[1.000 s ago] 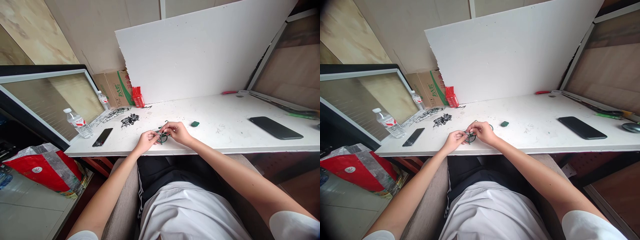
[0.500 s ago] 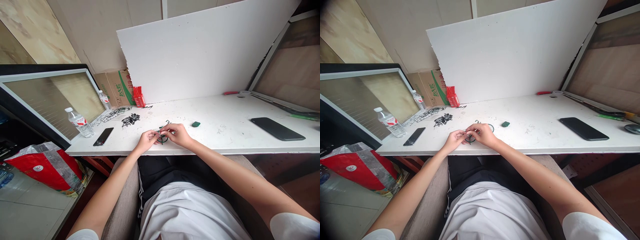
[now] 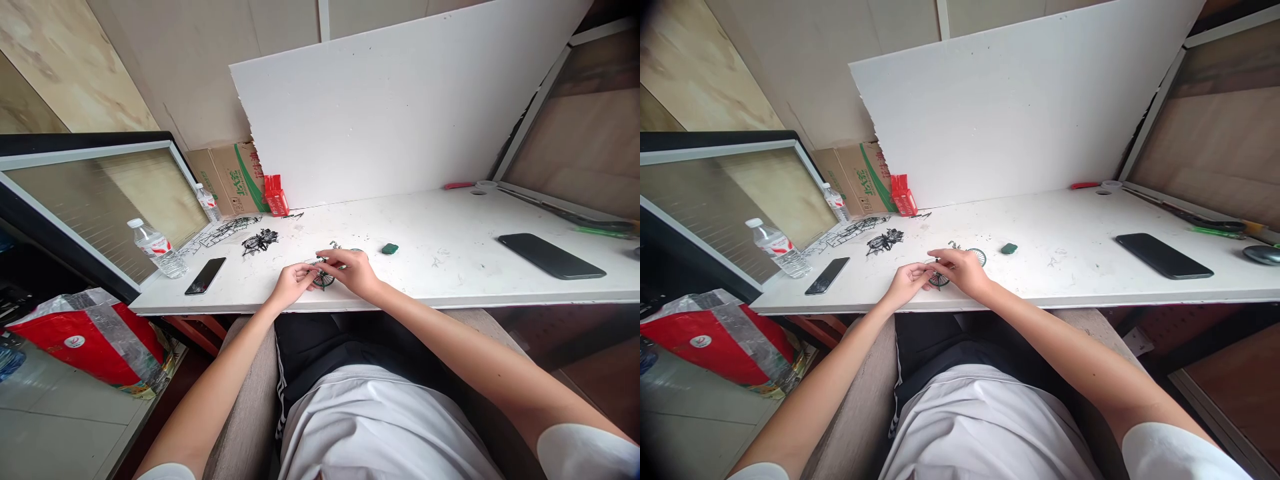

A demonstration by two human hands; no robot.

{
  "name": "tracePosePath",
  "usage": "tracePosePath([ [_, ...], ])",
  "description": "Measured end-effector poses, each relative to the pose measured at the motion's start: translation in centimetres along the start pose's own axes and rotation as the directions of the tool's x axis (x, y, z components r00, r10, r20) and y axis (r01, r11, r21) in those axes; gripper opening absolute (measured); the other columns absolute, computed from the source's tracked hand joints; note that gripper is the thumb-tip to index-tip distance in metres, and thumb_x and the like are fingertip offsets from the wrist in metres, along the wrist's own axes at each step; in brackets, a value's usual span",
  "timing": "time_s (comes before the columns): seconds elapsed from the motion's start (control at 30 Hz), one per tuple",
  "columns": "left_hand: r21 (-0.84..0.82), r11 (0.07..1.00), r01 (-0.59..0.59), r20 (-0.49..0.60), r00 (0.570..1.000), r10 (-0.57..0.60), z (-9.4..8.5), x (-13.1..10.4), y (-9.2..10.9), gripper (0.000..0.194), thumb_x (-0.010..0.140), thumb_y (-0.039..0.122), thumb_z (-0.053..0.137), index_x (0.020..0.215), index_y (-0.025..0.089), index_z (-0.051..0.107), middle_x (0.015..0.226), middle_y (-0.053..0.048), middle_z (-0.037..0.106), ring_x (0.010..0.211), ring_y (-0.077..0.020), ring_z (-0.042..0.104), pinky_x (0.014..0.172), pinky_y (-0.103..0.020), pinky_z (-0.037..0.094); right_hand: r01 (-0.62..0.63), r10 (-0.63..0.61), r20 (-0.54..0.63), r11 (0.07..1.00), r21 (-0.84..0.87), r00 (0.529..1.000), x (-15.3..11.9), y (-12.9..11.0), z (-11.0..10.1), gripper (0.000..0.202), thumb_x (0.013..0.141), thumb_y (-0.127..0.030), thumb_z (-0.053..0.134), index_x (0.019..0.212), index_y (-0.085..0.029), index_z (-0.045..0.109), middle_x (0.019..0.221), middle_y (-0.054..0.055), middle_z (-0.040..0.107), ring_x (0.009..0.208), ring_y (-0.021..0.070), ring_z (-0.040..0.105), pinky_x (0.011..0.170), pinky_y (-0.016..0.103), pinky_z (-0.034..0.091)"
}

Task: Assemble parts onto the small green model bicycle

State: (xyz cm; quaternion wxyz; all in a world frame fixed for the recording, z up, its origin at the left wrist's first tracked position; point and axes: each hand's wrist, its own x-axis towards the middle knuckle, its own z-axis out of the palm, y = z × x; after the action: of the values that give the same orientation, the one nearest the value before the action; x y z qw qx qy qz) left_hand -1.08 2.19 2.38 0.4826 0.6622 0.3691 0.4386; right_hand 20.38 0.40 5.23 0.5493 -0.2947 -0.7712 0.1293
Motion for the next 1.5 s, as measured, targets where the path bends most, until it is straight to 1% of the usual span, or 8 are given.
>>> tracePosePath([
  [0.13,0.016,1.000,0.002,0.000,1.000,-0.002,0.0,0.0,0.0,0.051,0.086,0.057,0.083,0.109,0.012,0.074,0.099,-0.013,0.081,0.075,-0.0228,0.080,0.067,-0.031,0.063,0.150,-0.147,0.041,0.985,-0.083,0.988,0.0,0.5,0.0,0.025,0.105,-0.035,0.065,0.122,-0.025,0.081,0.100,0.009,0.083,0.084,0.0226,0.078,0.076,0.034,0.061],
  [0.27,0.011,1.000,-0.001,-0.002,1.000,0.001,0.0,0.0,-0.1,0.048,0.087,0.054,0.083,0.108,0.012,0.073,0.096,-0.012,0.080,0.075,-0.0228,0.080,0.068,-0.031,0.064,0.132,-0.128,0.076,0.990,-0.040,0.989,0.2,0.4,-0.1,0.031,0.107,-0.033,0.059,0.132,-0.026,0.077,0.117,0.010,0.082,0.100,0.0242,0.079,0.088,0.038,0.063],
  [0.57,0.017,1.000,0.016,0.009,1.000,-0.016,-0.2,0.1,-0.5,0.052,0.087,0.057,0.081,0.111,0.012,0.074,0.101,-0.014,0.081,0.076,-0.0230,0.081,0.067,-0.030,0.063,-0.093,0.088,0.050,0.990,0.110,0.995,0.5,-0.3,-0.4,0.025,0.097,-0.045,0.075,0.100,-0.022,0.084,0.102,0.008,0.084,0.089,0.0245,0.080,0.078,0.035,0.065],
  [0.87,0.003,0.999,0.032,-0.009,0.999,-0.032,-0.1,0.1,-0.4,0.053,0.084,0.057,0.084,0.108,0.011,0.074,0.095,-0.014,0.081,0.075,-0.0243,0.081,0.066,-0.030,0.063,-0.160,0.163,-0.016,0.980,0.115,0.986,0.3,-0.5,-0.1,0.039,0.091,-0.056,0.079,0.079,-0.020,0.069,0.076,0.004,0.076,0.068,0.0177,0.071,0.066,0.030,0.061],
  [1.03,0.019,0.999,0.027,-0.015,1.000,-0.026,0.0,0.1,-0.4,0.051,0.084,0.056,0.085,0.107,0.012,0.074,0.091,-0.012,0.081,0.074,-0.0241,0.081,0.065,-0.030,0.063,-0.012,0.012,-0.023,1.000,0.020,1.000,0.1,0.2,-0.2,0.027,0.100,-0.048,0.071,0.104,-0.022,0.079,0.089,0.006,0.080,0.076,0.0189,0.075,0.073,0.032,0.062],
  [1.17,0.006,1.000,0.023,-0.022,0.999,-0.023,0.1,0.1,-0.5,0.049,0.084,0.054,0.085,0.106,0.012,0.074,0.090,-0.012,0.081,0.074,-0.0239,0.081,0.064,-0.030,0.062,0.087,-0.086,0.024,0.995,-0.049,0.996,0.3,0.5,-0.6,0.024,0.105,-0.039,0.064,0.112,-0.024,0.082,0.106,0.008,0.084,0.093,0.0236,0.079,0.085,0.037,0.062],
  [1.27,-0.001,0.999,0.033,-0.020,0.999,-0.033,0.0,0.1,-0.6,0.048,0.084,0.053,0.085,0.106,0.011,0.073,0.092,-0.013,0.081,0.076,-0.0244,0.081,0.064,-0.029,0.062,0.073,-0.072,0.065,0.997,-0.019,0.995,0.6,0.2,-0.9,0.027,0.106,-0.035,0.061,0.121,-0.025,0.081,0.118,0.008,0.082,0.108,0.0254,0.078,0.095,0.039,0.062],
  [1.5,-0.007,0.999,0.047,-0.012,0.999,-0.047,0.0,0.1,-0.5,0.047,0.086,0.051,0.084,0.109,0.012,0.074,0.097,-0.013,0.081,0.077,-0.0244,0.082,0.066,-0.029,0.062,-0.101,0.090,0.097,0.988,0.119,0.991,1.0,-0.7,-1.2,0.023,0.099,-0.040,0.073,0.109,-0.024,0.086,0.112,0.007,0.084,0.101,0.0270,0.081,0.089,0.037,0.066],
])
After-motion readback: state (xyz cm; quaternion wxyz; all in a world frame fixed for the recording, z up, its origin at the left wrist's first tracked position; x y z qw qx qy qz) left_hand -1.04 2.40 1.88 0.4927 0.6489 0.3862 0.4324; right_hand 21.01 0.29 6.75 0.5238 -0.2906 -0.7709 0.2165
